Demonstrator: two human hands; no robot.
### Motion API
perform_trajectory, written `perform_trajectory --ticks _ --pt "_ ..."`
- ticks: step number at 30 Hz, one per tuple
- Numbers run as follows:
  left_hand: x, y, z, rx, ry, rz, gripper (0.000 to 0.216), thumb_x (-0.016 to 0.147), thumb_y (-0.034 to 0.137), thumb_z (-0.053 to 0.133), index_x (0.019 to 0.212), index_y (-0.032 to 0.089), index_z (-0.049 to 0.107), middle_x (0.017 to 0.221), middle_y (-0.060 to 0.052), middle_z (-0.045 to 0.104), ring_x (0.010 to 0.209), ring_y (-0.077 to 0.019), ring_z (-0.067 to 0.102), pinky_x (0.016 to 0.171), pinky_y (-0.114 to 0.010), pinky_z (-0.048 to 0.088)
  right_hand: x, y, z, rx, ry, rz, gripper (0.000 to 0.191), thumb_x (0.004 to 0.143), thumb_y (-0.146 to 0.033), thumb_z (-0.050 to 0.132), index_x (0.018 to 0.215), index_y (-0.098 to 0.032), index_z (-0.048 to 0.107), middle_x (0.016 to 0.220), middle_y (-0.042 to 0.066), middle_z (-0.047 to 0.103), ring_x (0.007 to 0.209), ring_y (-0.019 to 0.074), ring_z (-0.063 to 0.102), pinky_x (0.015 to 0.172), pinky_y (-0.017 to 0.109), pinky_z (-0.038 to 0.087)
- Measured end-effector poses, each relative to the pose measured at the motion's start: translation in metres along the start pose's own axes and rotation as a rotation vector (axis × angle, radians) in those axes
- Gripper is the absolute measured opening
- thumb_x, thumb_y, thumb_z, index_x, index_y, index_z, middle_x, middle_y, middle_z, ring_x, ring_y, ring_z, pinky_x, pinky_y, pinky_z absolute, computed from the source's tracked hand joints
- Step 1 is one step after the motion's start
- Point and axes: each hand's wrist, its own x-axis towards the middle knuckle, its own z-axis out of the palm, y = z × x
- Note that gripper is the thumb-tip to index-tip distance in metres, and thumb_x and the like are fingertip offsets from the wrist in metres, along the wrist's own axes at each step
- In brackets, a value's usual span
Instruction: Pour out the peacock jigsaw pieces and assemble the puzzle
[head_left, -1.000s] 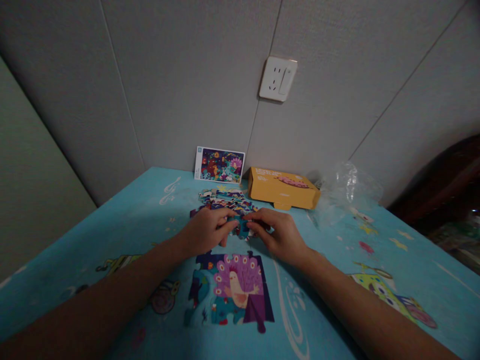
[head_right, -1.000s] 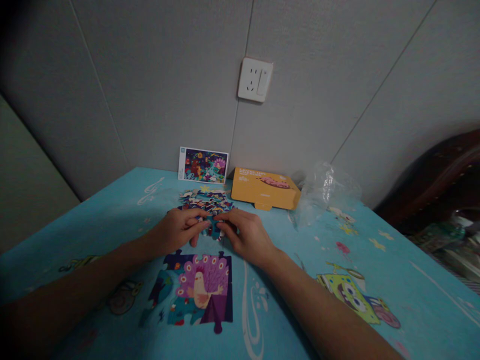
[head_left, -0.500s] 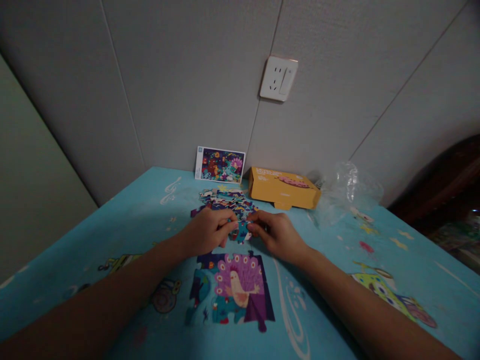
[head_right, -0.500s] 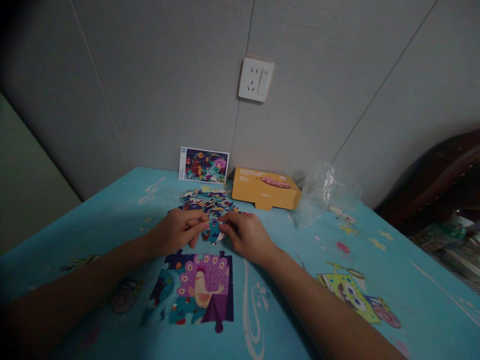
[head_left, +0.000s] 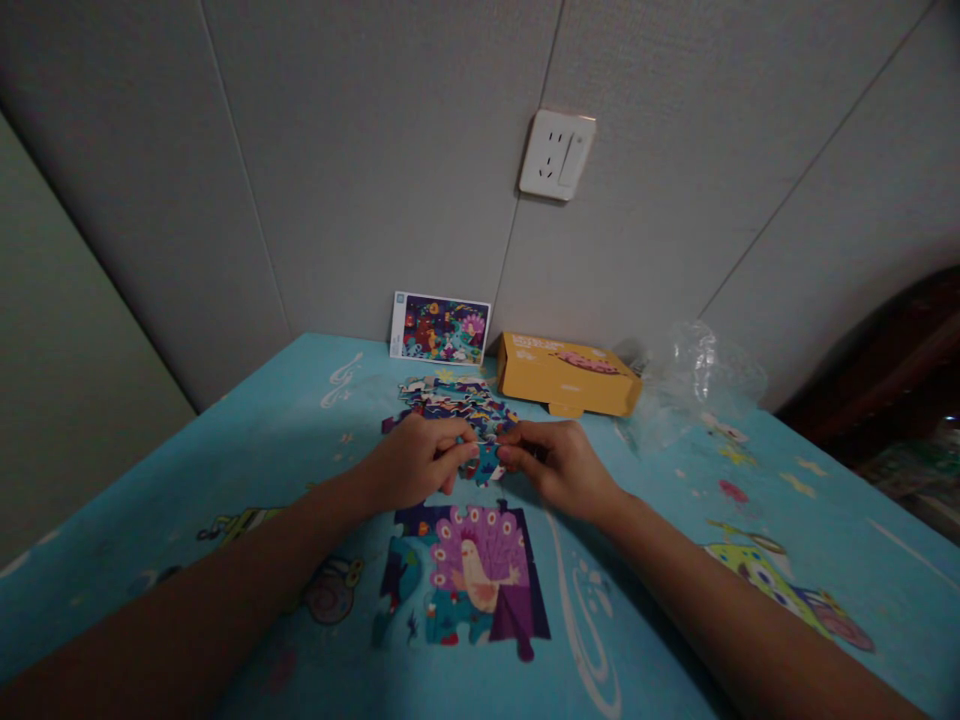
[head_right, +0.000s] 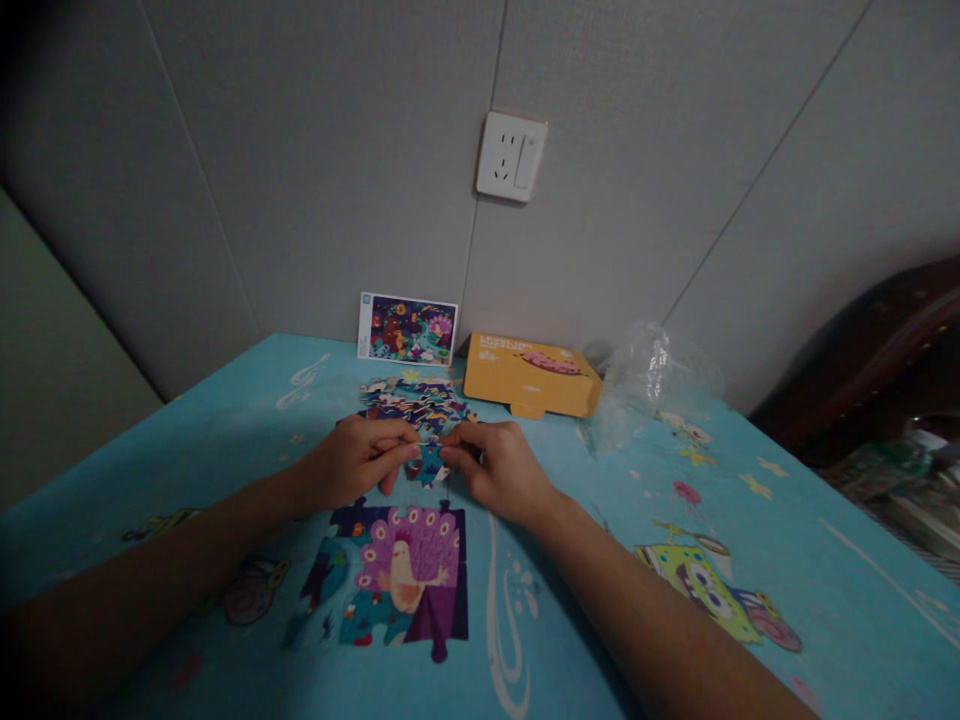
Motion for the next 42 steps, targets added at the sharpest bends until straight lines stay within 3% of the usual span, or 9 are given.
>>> perform_trajectory --ticks 8,14,21,28,38,42 --pt "-0.001 -0.003 0.001 -0.016 -0.012 0.003 0.021 0.092 0.028 0.048 0.084 0.016 0.063 0.047 0.005 0.060 0.040 -0.0059 0.051 0.048 -0.016 0.040 0.001 -0.001 0.001 -0.016 0.009 0.027 0.016 0.087 -0.025 0.058 0.079 -0.017 0.069 0.065 0.001 0.067 0.054 0.0106 0.053 0.054 0.025 0.036" --pt "0.000 -0.002 0.001 0.008 0.004 0.016 0.020 0.092 0.027 0.048 0.083 0.015 0.062 0.048 0.004 0.061 0.040 -0.0061 0.052 0.047 -0.016 0.040 0.000 -0.009 0.001 -0.166 0.051 0.016 0.014 0.085 -0.024 0.060 0.076 -0.019 0.068 0.061 -0.001 0.064 0.050 0.0099 0.047 0.053 0.025 0.032" --pt "0.000 -0.003 0.003 0.027 0.041 0.049 0.025 0.091 0.027 0.049 0.108 0.013 0.061 0.058 0.001 0.070 0.046 -0.0086 0.059 0.051 -0.018 0.044 0.001 -0.004 -0.002 -0.152 0.134 0.072 0.016 0.086 -0.026 0.058 0.073 -0.019 0.063 0.058 0.000 0.064 0.048 0.0104 0.049 0.051 0.024 0.032" --pt "0.000 -0.008 0.006 0.019 0.022 0.034 0.028 0.090 0.027 0.050 0.112 0.012 0.059 0.065 -0.001 0.073 0.056 -0.0111 0.067 0.057 -0.021 0.049 0.002 -0.001 -0.001 -0.110 0.125 0.077 0.018 0.087 -0.028 0.057 0.072 -0.019 0.061 0.059 0.000 0.066 0.047 0.0101 0.049 0.050 0.025 0.033" --pt "0.000 -0.007 0.006 0.058 -0.023 0.005 0.033 0.089 0.023 0.050 0.118 0.012 0.061 0.061 0.001 0.071 0.051 -0.0100 0.064 0.052 -0.019 0.045 0.004 0.003 -0.002 -0.202 0.114 0.047 0.021 0.086 -0.026 0.061 0.068 -0.019 0.068 0.058 -0.001 0.064 0.048 0.0095 0.046 0.052 0.025 0.031" --pt "0.000 -0.004 0.005 0.010 -0.005 0.018 0.030 0.091 0.027 0.049 0.114 0.012 0.062 0.055 0.002 0.067 0.048 -0.0092 0.060 0.054 -0.021 0.045 0.003 0.000 -0.002 -0.139 0.186 0.064 0.019 0.087 -0.027 0.059 0.073 -0.018 0.068 0.058 0.000 0.065 0.047 0.0095 0.047 0.050 0.024 0.032"
